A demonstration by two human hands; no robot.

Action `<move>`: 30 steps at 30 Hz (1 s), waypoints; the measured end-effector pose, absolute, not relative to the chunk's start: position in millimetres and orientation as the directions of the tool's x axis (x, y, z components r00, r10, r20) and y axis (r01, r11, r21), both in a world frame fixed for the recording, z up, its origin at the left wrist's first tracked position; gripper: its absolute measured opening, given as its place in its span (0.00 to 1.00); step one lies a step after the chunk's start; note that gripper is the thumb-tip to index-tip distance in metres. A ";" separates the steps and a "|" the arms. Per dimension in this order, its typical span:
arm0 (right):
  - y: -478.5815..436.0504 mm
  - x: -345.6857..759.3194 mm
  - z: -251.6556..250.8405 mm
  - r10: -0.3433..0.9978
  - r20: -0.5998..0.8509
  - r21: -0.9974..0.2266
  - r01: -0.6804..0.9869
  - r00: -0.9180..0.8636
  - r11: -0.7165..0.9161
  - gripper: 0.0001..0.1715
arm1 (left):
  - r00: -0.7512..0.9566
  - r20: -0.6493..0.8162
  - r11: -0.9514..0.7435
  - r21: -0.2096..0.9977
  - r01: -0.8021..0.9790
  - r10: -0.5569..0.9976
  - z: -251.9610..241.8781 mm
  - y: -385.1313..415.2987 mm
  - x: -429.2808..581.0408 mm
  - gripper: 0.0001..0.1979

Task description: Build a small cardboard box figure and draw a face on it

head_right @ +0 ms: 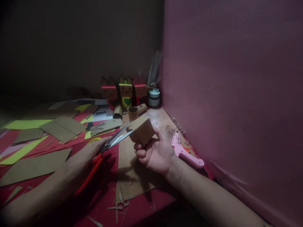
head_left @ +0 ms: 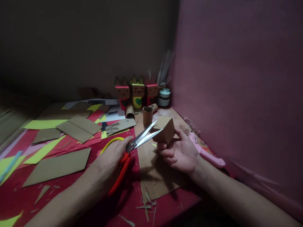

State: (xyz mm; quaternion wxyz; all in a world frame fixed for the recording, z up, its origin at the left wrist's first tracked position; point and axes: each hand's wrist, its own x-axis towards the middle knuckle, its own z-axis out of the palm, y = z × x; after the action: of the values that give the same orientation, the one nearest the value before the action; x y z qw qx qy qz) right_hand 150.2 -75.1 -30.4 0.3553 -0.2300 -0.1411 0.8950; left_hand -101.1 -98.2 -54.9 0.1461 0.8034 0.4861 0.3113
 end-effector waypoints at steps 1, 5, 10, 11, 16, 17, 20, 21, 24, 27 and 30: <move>-74.7 150.2 -31.1 0.699 -0.311 -0.419 -0.567 -0.644 -0.709 0.38 | 0.347 0.352 -0.490 0.528 0.694 0.869 -55.1 -99.3 -100.6 0.25; -72.5 151.2 -35.4 0.673 -0.310 -0.427 -0.534 -0.672 -0.730 0.37 | 0.370 0.365 -0.515 0.501 0.695 0.854 -56.1 -103.7 -97.2 0.24; -69.7 153.4 -40.7 0.638 -0.284 -0.458 -0.484 -0.715 -0.746 0.30 | 0.417 0.349 -0.541 0.460 0.704 0.839 -54.9 -105.9 -97.7 0.24; -69.4 153.7 -41.4 0.636 -0.289 -0.465 -0.476 -0.715 -0.746 0.29 | 0.423 0.350 -0.546 0.454 0.704 0.836 -54.8 -106.1 -98.2 0.24; -68.3 154.5 -43.4 0.627 -0.309 -0.472 -0.457 -0.715 -0.754 0.31 | 0.431 0.362 -0.559 0.444 0.700 0.827 -55.4 -108.3 -99.7 0.22; -68.2 154.7 -43.7 0.624 -0.310 -0.467 -0.457 -0.717 -0.757 0.32 | 0.430 0.362 -0.558 0.443 0.702 0.827 -55.3 -108.8 -99.8 0.22; -67.6 155.1 -44.8 0.610 -0.301 -0.456 -0.451 -0.733 -0.767 0.33 | 0.434 0.356 -0.557 0.426 0.713 0.828 -53.4 -110.6 -99.9 0.21; -67.5 155.3 -45.2 0.605 -0.292 -0.457 -0.448 -0.741 -0.769 0.33 | 0.441 0.356 -0.563 0.420 0.712 0.823 -52.5 -111.1 -99.9 0.21; -67.2 155.9 -46.3 0.593 -0.261 -0.463 -0.440 -0.762 -0.770 0.30 | 0.468 0.360 -0.586 0.387 0.712 0.807 -49.7 -112.0 -100.2 0.20; -66.9 156.1 -47.1 0.592 -0.262 -0.472 -0.435 -0.762 -0.767 0.29 | 0.479 0.359 -0.592 0.358 0.722 0.801 -48.2 -111.9 -101.1 0.18; -66.7 156.1 -47.1 0.594 -0.270 -0.469 -0.435 -0.758 -0.769 0.30 | 0.482 0.362 -0.597 0.370 0.711 0.798 -48.4 -111.4 -101.9 0.17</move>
State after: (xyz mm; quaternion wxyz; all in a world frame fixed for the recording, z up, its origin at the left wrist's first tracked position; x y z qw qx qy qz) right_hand 156.1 -66.7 -47.1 0.2802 -0.2062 -0.1927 0.9175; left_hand -101.9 -111.4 -48.4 0.0848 0.8566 0.4405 0.2549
